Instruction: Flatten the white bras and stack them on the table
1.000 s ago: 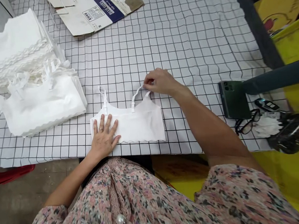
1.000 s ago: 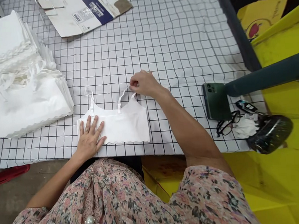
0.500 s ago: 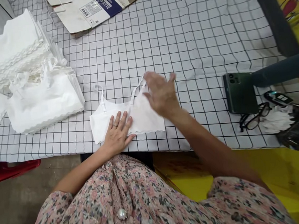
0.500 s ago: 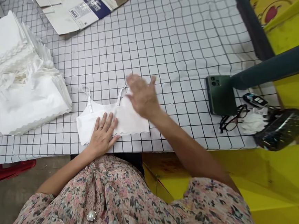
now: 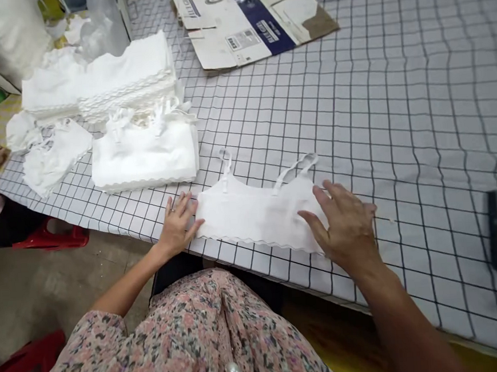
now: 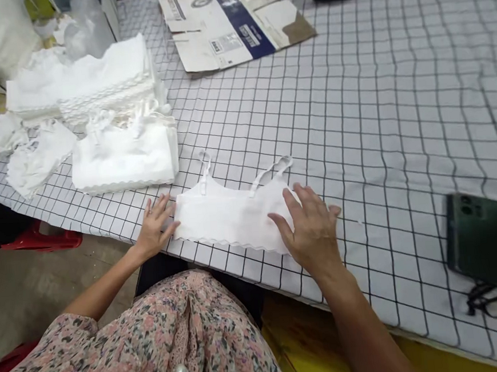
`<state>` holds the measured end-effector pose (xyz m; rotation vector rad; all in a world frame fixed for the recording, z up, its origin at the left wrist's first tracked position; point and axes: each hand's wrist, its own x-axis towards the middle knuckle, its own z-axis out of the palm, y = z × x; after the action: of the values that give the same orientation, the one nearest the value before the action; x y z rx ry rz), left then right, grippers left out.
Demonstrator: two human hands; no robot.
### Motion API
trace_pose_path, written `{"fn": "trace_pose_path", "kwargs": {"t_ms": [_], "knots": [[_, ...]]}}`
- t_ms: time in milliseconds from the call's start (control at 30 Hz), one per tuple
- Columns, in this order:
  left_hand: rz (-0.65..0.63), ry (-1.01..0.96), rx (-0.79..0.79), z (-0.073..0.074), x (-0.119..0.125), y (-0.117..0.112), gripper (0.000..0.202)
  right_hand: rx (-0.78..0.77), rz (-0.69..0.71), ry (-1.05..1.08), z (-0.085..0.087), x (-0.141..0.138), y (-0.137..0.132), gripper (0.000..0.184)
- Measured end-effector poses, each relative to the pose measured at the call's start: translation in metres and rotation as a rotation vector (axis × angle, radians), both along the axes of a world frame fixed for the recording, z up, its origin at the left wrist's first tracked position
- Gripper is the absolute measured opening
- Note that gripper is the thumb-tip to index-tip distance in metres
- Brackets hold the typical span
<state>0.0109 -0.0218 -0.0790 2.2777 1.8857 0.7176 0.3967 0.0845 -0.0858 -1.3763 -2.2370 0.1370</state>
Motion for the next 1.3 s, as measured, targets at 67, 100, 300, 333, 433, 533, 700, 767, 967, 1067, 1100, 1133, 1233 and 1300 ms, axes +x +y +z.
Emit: {"fn": "trace_pose_path", "kwargs": {"t_ms": [67,100,300,333,433,533,700,767,967,1067,1100,1133,1233,1300], "knots": [[0.112,-0.149,0.153,0.014,-0.034,0.010,0.039,0.072,0.083,0.205,0.020,-0.045,0.024,0.045],[0.191,-0.223,0.231,0.022,-0.055,0.016,0.036,0.083,0.124,0.281,0.030,-0.071,0.037,0.036],[0.774,-0.451,0.424,0.053,-0.182,0.042,0.039,-0.071,0.222,0.444,0.053,-0.222,0.100,0.008],[0.826,-0.475,0.400,0.053,-0.195,0.042,0.042,-0.097,0.199,0.441,0.050,-0.238,0.104,0.009],[0.876,-0.521,0.317,0.048,-0.212,0.040,0.040,-0.094,0.160,0.440,0.040,-0.265,0.106,0.012],[0.862,-0.479,0.321,0.045,-0.210,0.038,0.033,-0.018,0.191,0.449,0.034,-0.268,0.101,0.012],[0.840,-0.359,0.346,0.053,-0.206,0.041,0.026,0.035,0.182,0.454,0.038,-0.259,0.102,0.019],[0.837,-0.312,0.330,0.056,-0.205,0.044,0.026,0.005,0.138,0.497,0.039,-0.255,0.107,0.018],[0.838,-0.227,0.224,0.061,-0.190,0.048,0.025,-0.369,0.019,0.723,0.032,-0.243,0.113,0.037],[0.855,-0.253,0.151,0.064,-0.185,0.050,0.024,-0.531,0.058,0.756,0.030,-0.238,0.105,0.042],[0.856,-0.265,0.121,0.066,-0.185,0.051,0.023,-0.543,0.064,0.777,0.031,-0.237,0.102,0.041],[0.853,-0.273,0.090,0.068,-0.186,0.053,0.022,-0.543,0.067,0.809,0.032,-0.237,0.100,0.041],[0.856,-0.278,0.038,0.076,-0.193,0.059,0.029,-0.576,0.082,0.918,0.037,-0.239,0.095,0.041],[0.868,-0.271,0.029,0.082,-0.197,0.064,0.039,-0.650,0.097,0.916,0.041,-0.243,0.093,0.043]]}}
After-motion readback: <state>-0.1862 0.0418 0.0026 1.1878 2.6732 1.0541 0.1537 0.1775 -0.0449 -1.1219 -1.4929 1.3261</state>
